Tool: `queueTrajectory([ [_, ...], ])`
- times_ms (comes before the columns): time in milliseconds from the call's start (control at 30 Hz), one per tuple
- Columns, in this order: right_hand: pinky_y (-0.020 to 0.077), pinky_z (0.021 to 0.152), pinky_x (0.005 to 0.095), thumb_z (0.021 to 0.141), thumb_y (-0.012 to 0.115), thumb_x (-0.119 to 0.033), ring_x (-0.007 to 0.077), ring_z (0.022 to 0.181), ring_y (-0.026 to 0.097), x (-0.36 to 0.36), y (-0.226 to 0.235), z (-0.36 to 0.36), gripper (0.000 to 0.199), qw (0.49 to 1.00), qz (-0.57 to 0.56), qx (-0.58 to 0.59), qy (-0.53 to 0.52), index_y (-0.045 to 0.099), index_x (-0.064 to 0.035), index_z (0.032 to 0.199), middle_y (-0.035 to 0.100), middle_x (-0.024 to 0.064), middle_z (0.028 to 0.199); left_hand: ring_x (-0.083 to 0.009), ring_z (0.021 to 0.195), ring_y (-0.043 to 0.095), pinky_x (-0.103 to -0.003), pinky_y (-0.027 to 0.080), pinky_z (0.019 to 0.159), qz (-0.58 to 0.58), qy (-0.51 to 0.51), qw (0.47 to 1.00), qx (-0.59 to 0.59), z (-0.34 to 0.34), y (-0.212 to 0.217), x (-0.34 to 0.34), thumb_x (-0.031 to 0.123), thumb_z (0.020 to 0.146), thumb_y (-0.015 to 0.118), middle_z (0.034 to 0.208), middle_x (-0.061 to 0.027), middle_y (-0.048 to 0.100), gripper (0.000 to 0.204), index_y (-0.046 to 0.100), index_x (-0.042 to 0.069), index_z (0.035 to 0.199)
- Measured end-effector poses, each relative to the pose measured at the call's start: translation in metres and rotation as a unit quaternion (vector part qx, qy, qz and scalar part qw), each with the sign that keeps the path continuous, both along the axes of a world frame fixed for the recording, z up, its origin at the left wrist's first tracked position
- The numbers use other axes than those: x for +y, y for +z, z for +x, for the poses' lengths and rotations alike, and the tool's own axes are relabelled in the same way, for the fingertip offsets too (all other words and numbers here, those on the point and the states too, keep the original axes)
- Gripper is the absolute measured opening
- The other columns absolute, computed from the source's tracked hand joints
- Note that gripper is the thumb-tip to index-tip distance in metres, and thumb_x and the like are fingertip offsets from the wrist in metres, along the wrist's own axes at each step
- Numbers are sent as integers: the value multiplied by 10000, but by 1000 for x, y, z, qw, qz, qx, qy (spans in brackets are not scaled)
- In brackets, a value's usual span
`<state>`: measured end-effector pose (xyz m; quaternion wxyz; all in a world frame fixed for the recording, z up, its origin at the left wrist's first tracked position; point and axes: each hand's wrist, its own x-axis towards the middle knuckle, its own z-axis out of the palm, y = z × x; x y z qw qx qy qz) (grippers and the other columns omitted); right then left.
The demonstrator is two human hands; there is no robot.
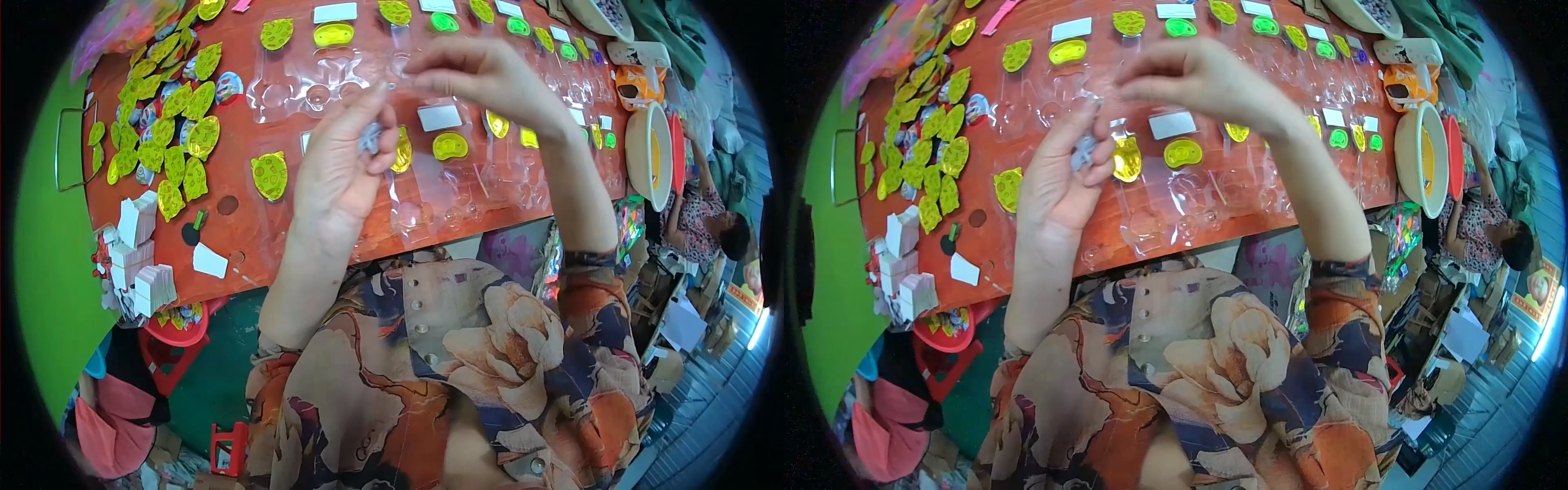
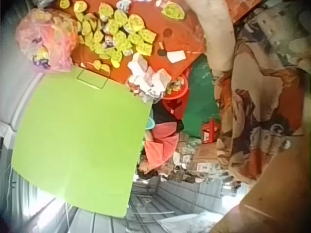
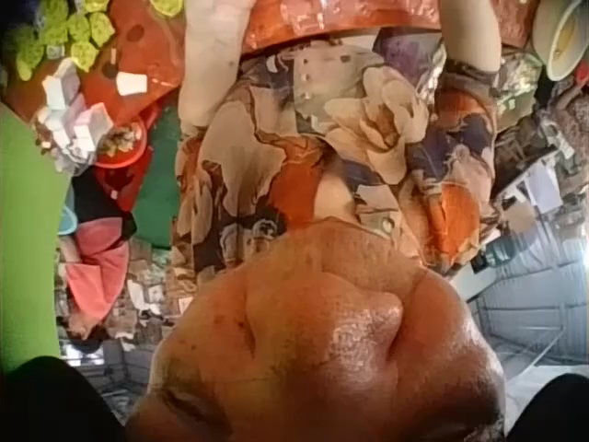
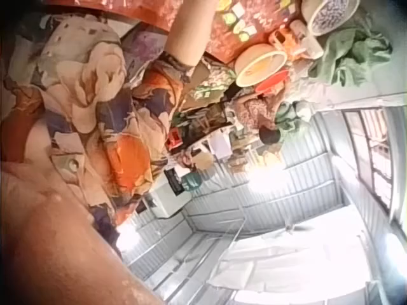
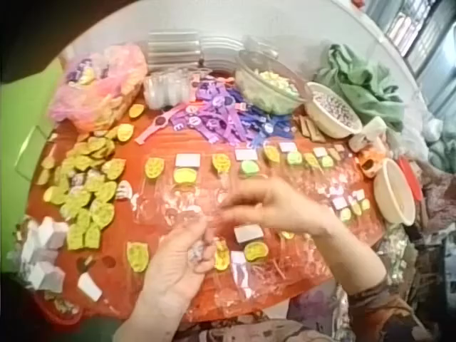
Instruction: Assembling small toy components and placing them into plastic molds.
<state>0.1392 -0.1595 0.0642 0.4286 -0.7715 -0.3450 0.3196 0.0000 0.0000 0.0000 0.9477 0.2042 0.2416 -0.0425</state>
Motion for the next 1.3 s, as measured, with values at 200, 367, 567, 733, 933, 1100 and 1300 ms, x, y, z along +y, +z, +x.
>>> queueTrajectory([
  [200, 530, 716, 253, 938, 669, -126, 94, 826, 672, 18, 1, -39, 163, 997, 2, -54, -48, 690, 20, 1008, 735, 68, 893, -77, 599, 570, -188, 335, 446, 26, -17, 999, 15, 0, 5, 8, 162, 871, 783, 797, -26, 632, 237, 599, 82, 997],
  [367, 533, 716, 249, 948, 658, -132, 93, 839, 683, 40, 9, -39, 160, 999, 11, -13, -38, 679, 16, 1006, 727, 64, 875, -90, 579, 551, -196, 343, 441, 51, 6, 999, 17, -5, 8, 29, 139, 916, 724, 806, -37, 629, 167, 620, 63, 1023],
  [567, 468, 633, 224, 923, 673, -227, 56, 692, 566, 67, -12, 0, 229, 988, 49, -55, -139, 697, -1, 950, 640, -13, 773, -114, 615, 560, -220, 354, 453, 67, 20, 998, 6, -13, 5, 53, 218, 950, 690, 821, -42, 638, 171, 625, 69, 1002],
  [733, 525, 676, 299, 898, 664, -303, 148, 711, 671, 97, -63, 54, 339, 956, 10, -159, -246, 711, 21, 988, 708, 77, 771, -177, 665, 589, -247, 386, 477, -26, 46, 998, 16, -17, 10, 74, 204, 964, 642, 883, -91, 653, 170, 628, 49, 1032],
  [933, 471, 629, 247, 941, 668, -293, 84, 695, 596, 99, -41, 20, 337, 959, -56, -217, -173, 709, 17, 1065, 670, 14, 771, -144, 779, 632, -246, 425, 545, -6, 85, 996, 7, -30, 9, 87, 48, 923, 587, 957, -63, 658, 236, 599, 17, 1157],
  [1100, 465, 643, 233, 937, 683, -219, 57, 750, 573, 89, -15, -56, 268, 995, 69, -40, -55, 717, -6, 1097, 675, 24, 833, -124, 764, 594, -219, 407, 544, 12, 75, 995, -58, -36, -1, 79, 42, 941, 642, 955, -70, 629, 297, 570, -12, 1223],
  [1300, 493, 632, 309, 903, 678, -152, 167, 688, 619, 80, -17, -107, 182, 988, 52, -117, -85, 704, 2, 995, 663, 110, 809, -127, 734, 588, -223, 401, 530, 58, 40, 997, -33, -60, 2, 64, 68, 935, 673, 931, -64, 617, 328, 559, -32, 1226],
])
